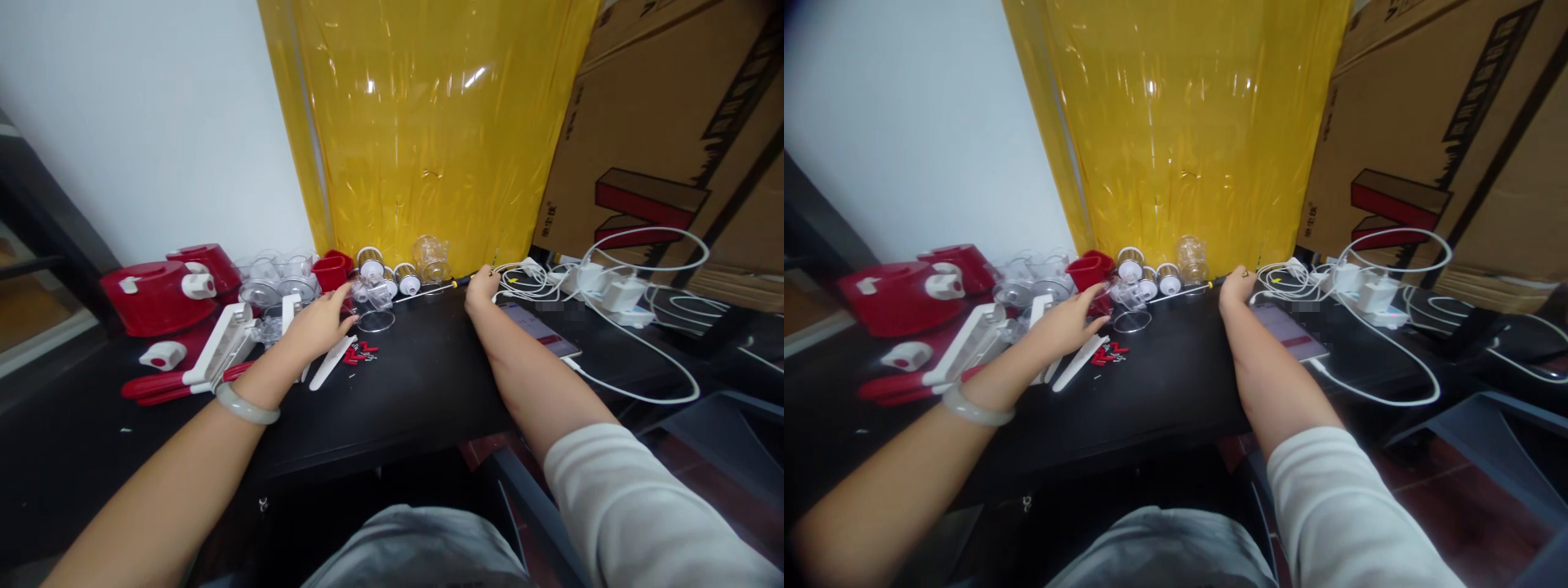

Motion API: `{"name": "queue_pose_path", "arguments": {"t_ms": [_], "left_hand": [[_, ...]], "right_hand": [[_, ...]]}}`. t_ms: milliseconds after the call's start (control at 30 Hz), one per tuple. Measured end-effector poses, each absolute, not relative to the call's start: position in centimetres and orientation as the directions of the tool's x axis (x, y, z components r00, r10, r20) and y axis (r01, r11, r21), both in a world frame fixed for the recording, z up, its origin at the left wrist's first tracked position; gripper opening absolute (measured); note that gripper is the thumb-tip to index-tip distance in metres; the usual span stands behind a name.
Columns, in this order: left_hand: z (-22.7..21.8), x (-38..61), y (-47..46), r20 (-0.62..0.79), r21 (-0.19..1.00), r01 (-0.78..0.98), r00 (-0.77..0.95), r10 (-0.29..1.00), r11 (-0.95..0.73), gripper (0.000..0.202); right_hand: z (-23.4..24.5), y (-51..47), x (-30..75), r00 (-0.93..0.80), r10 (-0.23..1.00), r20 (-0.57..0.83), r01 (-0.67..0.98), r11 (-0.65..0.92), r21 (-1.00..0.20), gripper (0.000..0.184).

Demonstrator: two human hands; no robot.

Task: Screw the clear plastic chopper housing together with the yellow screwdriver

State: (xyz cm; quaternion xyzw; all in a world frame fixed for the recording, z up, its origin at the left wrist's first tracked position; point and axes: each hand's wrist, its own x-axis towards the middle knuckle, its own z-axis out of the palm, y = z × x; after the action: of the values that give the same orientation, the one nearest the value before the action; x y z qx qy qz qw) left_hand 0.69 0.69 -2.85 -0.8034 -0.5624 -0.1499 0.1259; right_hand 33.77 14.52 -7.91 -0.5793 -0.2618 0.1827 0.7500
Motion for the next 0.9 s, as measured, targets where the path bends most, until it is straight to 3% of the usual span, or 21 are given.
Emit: {"name": "queue_pose_path", "arguments": {"t_ms": [100, 533, 700, 900], "left_hand": [[-2.9, 0.7, 0.7, 0.380, -0.035, 0.942, 0.321, 0.868, -0.334, 0.066], [-2.7, 1.0, 0.5, 0.367, -0.034, 0.950, 0.302, 0.880, -0.311, 0.066], [-2.8, 0.8, 0.6, 0.375, -0.042, 0.947, 0.310, 0.874, -0.318, 0.066], [-2.8, 0.8, 0.6, 0.373, -0.038, 0.947, 0.310, 0.875, -0.319, 0.066]], "right_hand": [[-8.0, 14.7, 33.8, 0.832, 0.550, 0.079, -0.038, 0.198, -0.979, 0.022], [-8.6, 16.0, 33.6, 0.871, 0.488, 0.055, -0.041, 0.184, -0.982, 0.014], [-8.9, 16.3, 33.8, 0.844, 0.526, 0.110, -0.003, 0.210, -0.978, 0.016], [-8.9, 16.2, 33.9, 0.826, 0.559, 0.065, -0.036, 0.169, -0.985, 0.023]]}}
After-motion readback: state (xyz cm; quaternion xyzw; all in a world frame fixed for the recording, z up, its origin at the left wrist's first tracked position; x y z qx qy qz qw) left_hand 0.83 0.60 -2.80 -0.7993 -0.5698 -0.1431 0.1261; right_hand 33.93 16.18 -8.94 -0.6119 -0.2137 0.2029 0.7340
